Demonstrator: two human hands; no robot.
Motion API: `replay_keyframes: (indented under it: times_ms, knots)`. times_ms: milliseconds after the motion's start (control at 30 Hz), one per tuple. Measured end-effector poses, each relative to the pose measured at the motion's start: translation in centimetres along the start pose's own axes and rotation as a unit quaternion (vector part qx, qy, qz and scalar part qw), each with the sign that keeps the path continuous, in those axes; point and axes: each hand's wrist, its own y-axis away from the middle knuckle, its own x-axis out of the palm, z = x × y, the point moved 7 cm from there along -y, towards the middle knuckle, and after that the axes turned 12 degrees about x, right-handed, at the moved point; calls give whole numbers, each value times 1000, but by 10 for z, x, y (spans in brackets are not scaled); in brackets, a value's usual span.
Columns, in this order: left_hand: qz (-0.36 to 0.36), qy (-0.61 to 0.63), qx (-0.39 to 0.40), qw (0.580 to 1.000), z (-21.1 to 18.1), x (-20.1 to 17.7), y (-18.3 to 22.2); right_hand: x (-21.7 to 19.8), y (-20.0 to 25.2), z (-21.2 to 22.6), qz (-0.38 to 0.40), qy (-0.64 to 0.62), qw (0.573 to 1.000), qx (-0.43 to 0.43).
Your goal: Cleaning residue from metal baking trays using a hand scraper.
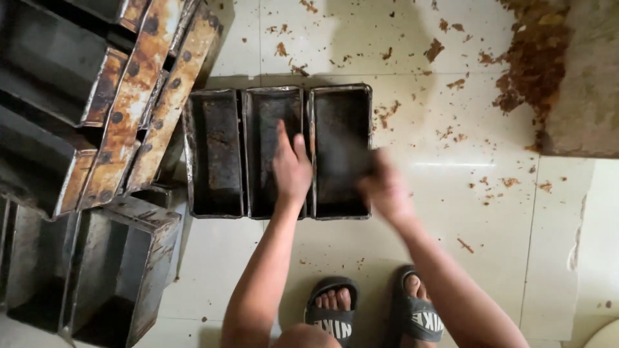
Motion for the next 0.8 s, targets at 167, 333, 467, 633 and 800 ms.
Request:
replay_keyframes:
  times_ms: [167,333,467,633,800]
  knots:
    - [27,138,-258,956,68,60,25,61,19,-37,90,-63,994,-18]
    - [-35,301,-300,905,41,73,13,63,53,21,58,28,989,-133]
    - [-6,424,-345,838,105,159,46,60,40,31,78,73,978,-178]
    - [52,339,-278,897,13,87,8,57,-32,-19,50,30,992,-109]
    - [61,242,-211,945,4,47,-2,28,7,23,20,49,992,-115]
